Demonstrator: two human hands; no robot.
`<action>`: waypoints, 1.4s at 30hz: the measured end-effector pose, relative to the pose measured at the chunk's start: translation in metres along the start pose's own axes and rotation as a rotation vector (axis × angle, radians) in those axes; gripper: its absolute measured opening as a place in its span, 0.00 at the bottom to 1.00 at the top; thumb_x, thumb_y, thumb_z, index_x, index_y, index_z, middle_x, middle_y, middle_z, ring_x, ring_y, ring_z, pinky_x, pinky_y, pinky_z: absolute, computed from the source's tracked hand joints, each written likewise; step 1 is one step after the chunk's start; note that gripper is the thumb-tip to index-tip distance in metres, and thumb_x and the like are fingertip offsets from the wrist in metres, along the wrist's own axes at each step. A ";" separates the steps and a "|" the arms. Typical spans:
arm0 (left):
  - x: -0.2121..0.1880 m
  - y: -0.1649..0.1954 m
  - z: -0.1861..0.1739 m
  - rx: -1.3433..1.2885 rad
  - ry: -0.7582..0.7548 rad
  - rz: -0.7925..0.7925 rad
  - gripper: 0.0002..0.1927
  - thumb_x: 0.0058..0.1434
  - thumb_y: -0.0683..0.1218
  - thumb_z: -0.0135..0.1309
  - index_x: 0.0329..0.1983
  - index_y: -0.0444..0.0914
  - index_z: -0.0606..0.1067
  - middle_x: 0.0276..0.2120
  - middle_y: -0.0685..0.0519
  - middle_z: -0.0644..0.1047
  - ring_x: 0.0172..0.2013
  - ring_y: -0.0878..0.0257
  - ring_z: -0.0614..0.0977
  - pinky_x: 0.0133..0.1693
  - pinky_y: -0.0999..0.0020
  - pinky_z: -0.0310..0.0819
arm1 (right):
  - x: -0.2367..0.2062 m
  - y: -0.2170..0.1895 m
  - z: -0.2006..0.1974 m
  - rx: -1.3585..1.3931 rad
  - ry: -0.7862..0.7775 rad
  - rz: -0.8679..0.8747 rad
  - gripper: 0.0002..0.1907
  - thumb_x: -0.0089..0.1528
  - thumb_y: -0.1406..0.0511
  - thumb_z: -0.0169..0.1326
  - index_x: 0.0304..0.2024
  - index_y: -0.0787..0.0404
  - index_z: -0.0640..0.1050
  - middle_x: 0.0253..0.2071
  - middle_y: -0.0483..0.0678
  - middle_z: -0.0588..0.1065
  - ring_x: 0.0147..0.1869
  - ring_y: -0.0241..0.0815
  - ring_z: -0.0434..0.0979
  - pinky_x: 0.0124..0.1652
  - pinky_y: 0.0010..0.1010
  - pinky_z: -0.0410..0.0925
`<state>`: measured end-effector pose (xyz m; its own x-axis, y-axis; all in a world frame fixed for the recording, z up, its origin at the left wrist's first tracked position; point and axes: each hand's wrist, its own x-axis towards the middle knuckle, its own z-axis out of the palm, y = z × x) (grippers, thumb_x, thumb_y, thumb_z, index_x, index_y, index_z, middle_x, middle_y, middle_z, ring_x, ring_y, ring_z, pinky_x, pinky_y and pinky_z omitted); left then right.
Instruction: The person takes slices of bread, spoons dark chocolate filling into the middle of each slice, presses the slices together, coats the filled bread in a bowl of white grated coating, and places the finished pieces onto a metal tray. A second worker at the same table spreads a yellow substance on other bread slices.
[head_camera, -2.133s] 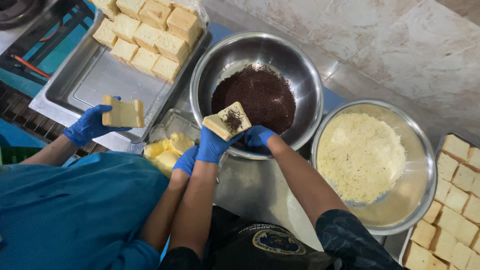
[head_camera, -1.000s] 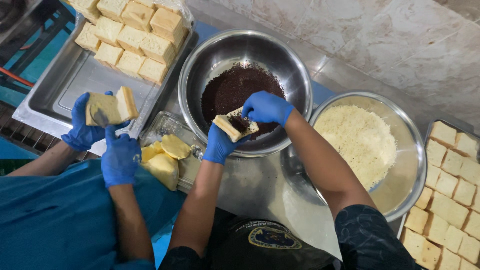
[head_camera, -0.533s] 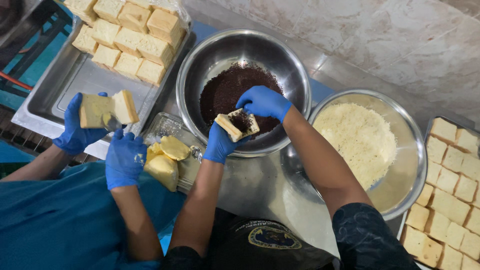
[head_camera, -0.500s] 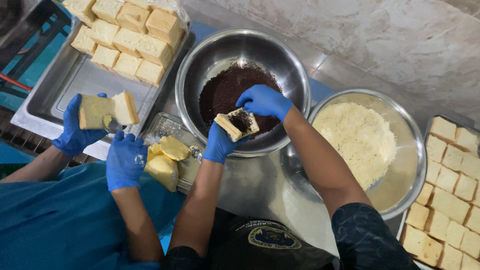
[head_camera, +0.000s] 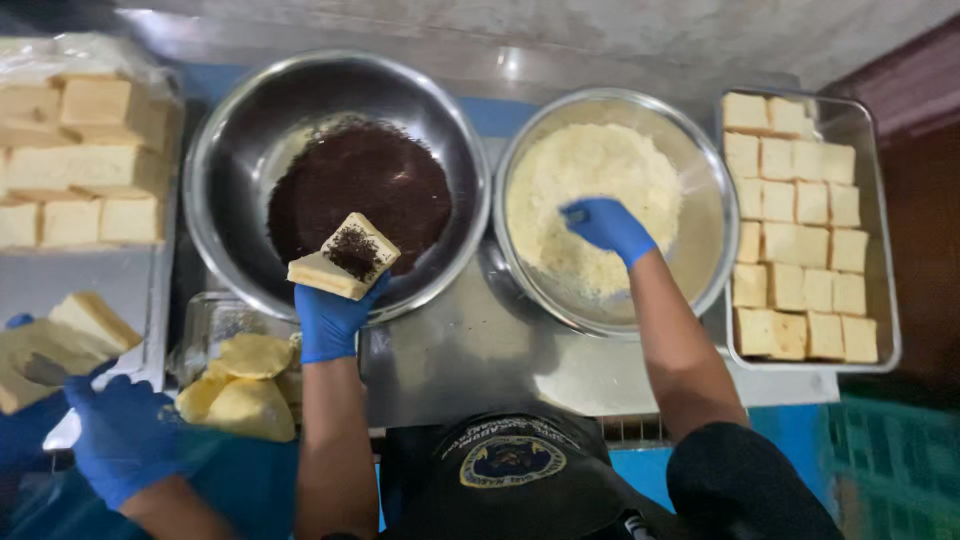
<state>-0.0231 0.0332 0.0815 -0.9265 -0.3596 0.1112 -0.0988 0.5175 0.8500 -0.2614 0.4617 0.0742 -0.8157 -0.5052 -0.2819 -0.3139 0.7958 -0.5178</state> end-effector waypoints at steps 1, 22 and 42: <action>-0.001 0.006 0.005 -0.063 -0.010 -0.023 0.30 0.48 0.57 0.70 0.49 0.38 0.77 0.45 0.51 0.83 0.46 0.56 0.85 0.46 0.61 0.80 | -0.020 0.020 0.011 -0.070 -0.084 0.021 0.21 0.57 0.61 0.60 0.53 0.56 0.82 0.49 0.54 0.81 0.49 0.49 0.83 0.51 0.37 0.73; -0.028 0.124 0.129 -0.292 -0.246 0.140 0.29 0.50 0.52 0.72 0.53 0.36 0.77 0.48 0.51 0.84 0.48 0.59 0.86 0.50 0.63 0.80 | -0.101 0.086 0.067 0.029 -0.097 0.191 0.20 0.55 0.64 0.57 0.51 0.52 0.83 0.53 0.56 0.78 0.52 0.56 0.81 0.54 0.41 0.73; -0.045 0.133 0.224 -0.777 -0.366 -0.058 0.32 0.53 0.47 0.67 0.61 0.36 0.70 0.55 0.47 0.79 0.54 0.53 0.82 0.53 0.52 0.80 | -0.087 0.085 0.089 -0.174 -0.246 0.038 0.19 0.54 0.61 0.63 0.48 0.54 0.83 0.47 0.59 0.80 0.52 0.57 0.80 0.54 0.42 0.72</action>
<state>-0.0756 0.2919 0.0746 -0.9996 -0.0264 -0.0026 0.0033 -0.2198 0.9755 -0.1739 0.5439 -0.0174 -0.6929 -0.5226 -0.4967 -0.3813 0.8503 -0.3628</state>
